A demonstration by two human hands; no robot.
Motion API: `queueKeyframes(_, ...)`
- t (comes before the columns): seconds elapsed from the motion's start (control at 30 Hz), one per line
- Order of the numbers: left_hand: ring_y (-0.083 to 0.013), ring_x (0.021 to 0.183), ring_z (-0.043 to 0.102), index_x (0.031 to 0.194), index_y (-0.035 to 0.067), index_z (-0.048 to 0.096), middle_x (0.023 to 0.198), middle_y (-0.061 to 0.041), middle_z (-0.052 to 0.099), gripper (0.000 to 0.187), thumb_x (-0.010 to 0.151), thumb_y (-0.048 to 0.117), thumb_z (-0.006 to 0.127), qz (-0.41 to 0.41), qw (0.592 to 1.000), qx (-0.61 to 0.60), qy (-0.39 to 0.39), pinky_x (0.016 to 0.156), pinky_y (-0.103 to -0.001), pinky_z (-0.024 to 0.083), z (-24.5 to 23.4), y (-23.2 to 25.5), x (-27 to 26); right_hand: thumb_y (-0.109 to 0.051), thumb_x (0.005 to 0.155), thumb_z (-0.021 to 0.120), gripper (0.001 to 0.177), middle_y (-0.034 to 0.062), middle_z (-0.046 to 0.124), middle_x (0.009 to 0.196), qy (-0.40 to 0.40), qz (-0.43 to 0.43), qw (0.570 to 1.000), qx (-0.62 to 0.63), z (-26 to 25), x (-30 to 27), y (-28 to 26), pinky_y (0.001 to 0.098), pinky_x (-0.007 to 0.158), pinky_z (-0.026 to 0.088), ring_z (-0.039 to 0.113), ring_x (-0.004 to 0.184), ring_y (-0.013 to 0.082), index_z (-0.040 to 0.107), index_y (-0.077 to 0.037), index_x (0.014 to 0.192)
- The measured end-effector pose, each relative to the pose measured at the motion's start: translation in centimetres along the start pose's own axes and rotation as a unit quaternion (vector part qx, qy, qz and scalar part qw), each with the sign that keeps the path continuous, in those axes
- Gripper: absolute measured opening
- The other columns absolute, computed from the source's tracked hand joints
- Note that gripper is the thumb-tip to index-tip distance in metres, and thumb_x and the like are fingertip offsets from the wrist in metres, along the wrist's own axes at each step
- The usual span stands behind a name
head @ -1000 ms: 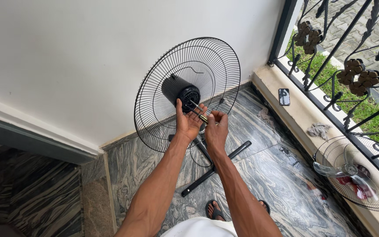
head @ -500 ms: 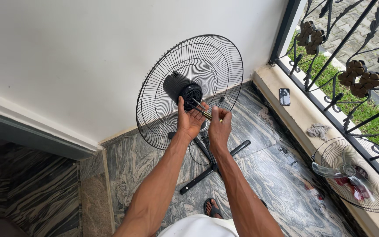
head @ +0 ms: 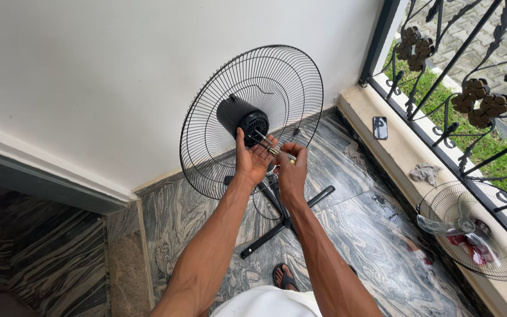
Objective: The person disassembles a standing fan using a screwdriver. They remove the front grille, then the fan blades, and finally the rear grille, placing each part on the floor.
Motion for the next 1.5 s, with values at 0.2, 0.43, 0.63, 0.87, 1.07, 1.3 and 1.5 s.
queueKeyframes(0.2, -0.0330, 0.130, 0.059, 0.142, -0.009, 0.037, 0.132, -0.020, 0.060, 0.108, 0.081, 0.076, 0.059, 0.002, 1.000, -0.002, 0.013, 0.118, -0.044, 0.043, -0.2, -0.1, 0.0, -0.010, 0.083, 0.071, 0.033, 0.0098, 0.058, 0.106, 0.015, -0.021, 0.994, -0.110, 0.1, -0.7, -0.6, 0.0274, 0.062, 0.050, 0.056, 0.077, 0.0143, 0.054, -0.003, 0.111)
queueKeyframes(0.43, -0.0338, 0.129, 0.059, 0.145, -0.010, 0.033, 0.133, -0.021, 0.058, 0.110, 0.082, 0.075, 0.060, 0.012, 1.000, 0.005, 0.004, 0.110, -0.042, 0.050, 0.2, 0.0, -0.4, -0.020, 0.090, 0.066, 0.030, 0.0082, 0.057, 0.107, 0.050, 0.032, 0.994, -0.087, 0.0, -0.5, 1.7, 0.0269, 0.052, 0.047, 0.054, 0.072, 0.0135, 0.054, -0.005, 0.113)
queueKeyframes(0.63, -0.0353, 0.131, 0.058, 0.150, -0.011, 0.016, 0.135, -0.024, 0.055, 0.116, 0.083, 0.073, 0.060, 0.010, 1.000, -0.001, 0.019, 0.114, -0.046, 0.048, 0.9, 0.2, -1.3, -0.023, 0.095, 0.066, 0.029, 0.0127, 0.058, 0.104, 0.071, 0.053, 0.996, 0.028, 0.7, -0.4, 1.9, 0.0231, 0.045, 0.044, 0.057, 0.065, 0.0123, 0.053, -0.004, 0.112)
queueKeyframes(0.87, -0.0353, 0.132, 0.058, 0.148, -0.011, 0.018, 0.135, -0.023, 0.056, 0.115, 0.083, 0.073, 0.061, 0.007, 1.000, -0.006, 0.020, 0.115, -0.043, 0.047, 0.6, 0.1, -1.0, -0.013, 0.090, 0.074, 0.032, 0.0112, 0.060, 0.109, 0.090, -0.094, 0.987, -0.092, 0.1, -0.4, 1.4, 0.0244, 0.068, 0.050, 0.060, 0.092, 0.0133, 0.056, -0.003, 0.115)
queueKeyframes(1.07, -0.0327, 0.130, 0.059, 0.143, -0.013, 0.036, 0.133, -0.022, 0.059, 0.110, 0.082, 0.075, 0.060, -0.003, 1.000, -0.006, -0.008, 0.116, -0.046, 0.043, -0.1, -0.2, 0.0, -0.019, 0.093, 0.066, 0.026, 0.0079, 0.055, 0.105, 0.085, 0.016, 0.996, -0.002, 0.0, -0.1, 1.6, 0.0271, 0.058, 0.049, 0.057, 0.078, 0.0124, 0.053, -0.005, 0.109)
queueKeyframes(1.3, -0.0318, 0.129, 0.059, 0.142, -0.011, 0.039, 0.132, -0.020, 0.060, 0.108, 0.080, 0.075, 0.061, -0.004, 1.000, -0.016, -0.005, 0.114, -0.045, 0.043, 0.2, -0.3, -0.1, -0.028, 0.098, 0.065, 0.029, 0.0122, 0.056, 0.092, 0.093, 0.108, 0.990, -0.015, 0.0, -0.1, 1.2, 0.0310, 0.048, 0.039, 0.049, 0.063, 0.0182, 0.052, -0.005, 0.109)
queueKeyframes(1.5, -0.0308, 0.128, 0.060, 0.140, -0.011, 0.041, 0.131, -0.019, 0.060, 0.107, 0.081, 0.075, 0.062, 0.002, 1.000, -0.012, -0.007, 0.113, -0.043, 0.043, 0.4, -0.2, -0.4, -0.021, 0.094, 0.077, 0.033, 0.0084, 0.058, 0.102, 0.051, -0.042, 0.995, -0.080, -0.5, 0.4, 0.5, 0.0219, 0.061, 0.050, 0.056, 0.078, 0.0089, 0.055, -0.003, 0.109)
Point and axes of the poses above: each hand's wrist, its own x-axis towards the middle knuckle, its own z-axis out of the palm, y = z × x, the point moved 6 cm from there along x, towards the middle knuckle
